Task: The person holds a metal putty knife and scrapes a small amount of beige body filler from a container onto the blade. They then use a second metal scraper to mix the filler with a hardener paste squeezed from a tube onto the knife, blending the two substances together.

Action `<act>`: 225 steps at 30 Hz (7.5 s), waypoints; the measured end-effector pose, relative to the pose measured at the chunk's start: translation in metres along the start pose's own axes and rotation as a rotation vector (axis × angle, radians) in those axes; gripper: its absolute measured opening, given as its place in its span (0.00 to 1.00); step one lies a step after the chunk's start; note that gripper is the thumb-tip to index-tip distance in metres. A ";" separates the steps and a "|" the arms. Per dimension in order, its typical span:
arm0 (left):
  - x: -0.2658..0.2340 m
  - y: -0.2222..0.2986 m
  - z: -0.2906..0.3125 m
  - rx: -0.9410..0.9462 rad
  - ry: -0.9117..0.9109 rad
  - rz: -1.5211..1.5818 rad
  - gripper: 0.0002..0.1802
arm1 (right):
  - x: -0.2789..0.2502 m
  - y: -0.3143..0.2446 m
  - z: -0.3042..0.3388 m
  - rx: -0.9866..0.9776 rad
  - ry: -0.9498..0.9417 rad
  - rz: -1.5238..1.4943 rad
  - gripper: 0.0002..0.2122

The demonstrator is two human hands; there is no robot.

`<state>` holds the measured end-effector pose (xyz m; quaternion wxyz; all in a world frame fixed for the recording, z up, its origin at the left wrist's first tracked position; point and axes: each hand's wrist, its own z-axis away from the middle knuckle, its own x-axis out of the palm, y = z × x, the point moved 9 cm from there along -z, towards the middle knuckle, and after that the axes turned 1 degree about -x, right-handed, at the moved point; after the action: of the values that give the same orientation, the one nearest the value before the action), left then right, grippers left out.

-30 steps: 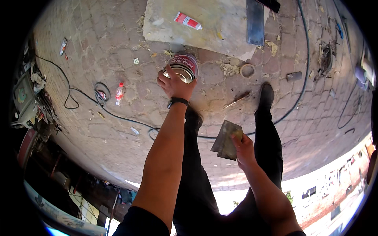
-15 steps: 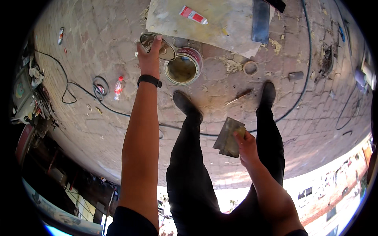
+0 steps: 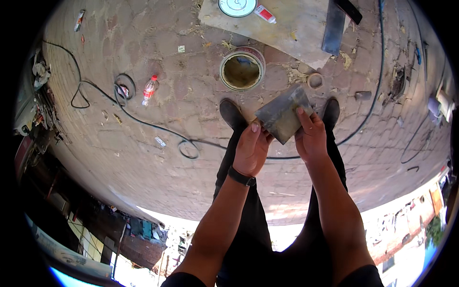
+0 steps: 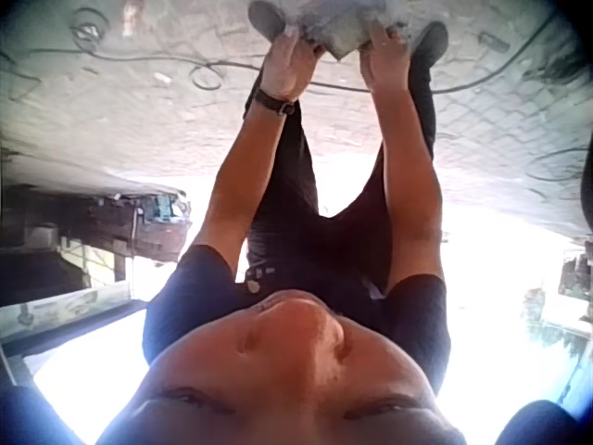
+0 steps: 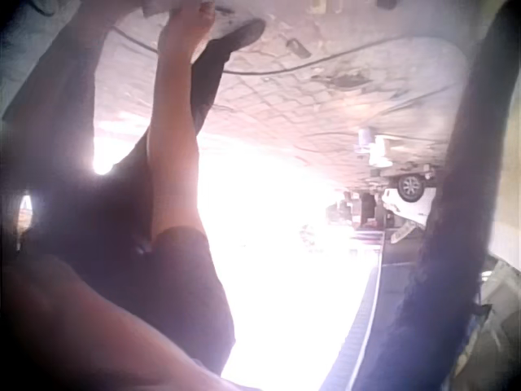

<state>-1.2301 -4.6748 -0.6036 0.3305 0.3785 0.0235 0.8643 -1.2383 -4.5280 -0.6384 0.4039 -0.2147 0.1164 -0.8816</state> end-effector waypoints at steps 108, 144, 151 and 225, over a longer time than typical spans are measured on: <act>-0.064 0.065 0.001 0.155 0.417 -0.299 0.11 | 0.168 -0.156 0.117 -0.656 -0.841 1.606 0.23; 0.510 0.253 0.449 0.553 -0.415 -0.650 0.18 | 0.224 -0.407 0.693 -1.625 -0.943 0.951 0.13; 0.506 0.298 0.479 0.873 -0.302 -0.647 0.14 | 0.258 -0.397 0.696 -1.749 -0.825 1.209 0.23; 0.360 0.377 0.530 0.814 -0.353 -1.370 0.18 | 0.349 -0.236 0.583 -0.858 -0.488 0.632 0.07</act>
<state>-1.2617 -4.8678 0.1131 0.6209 0.5013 0.5096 0.3218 -1.3218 -4.6597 0.0634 0.5393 -0.5109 0.4247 -0.5175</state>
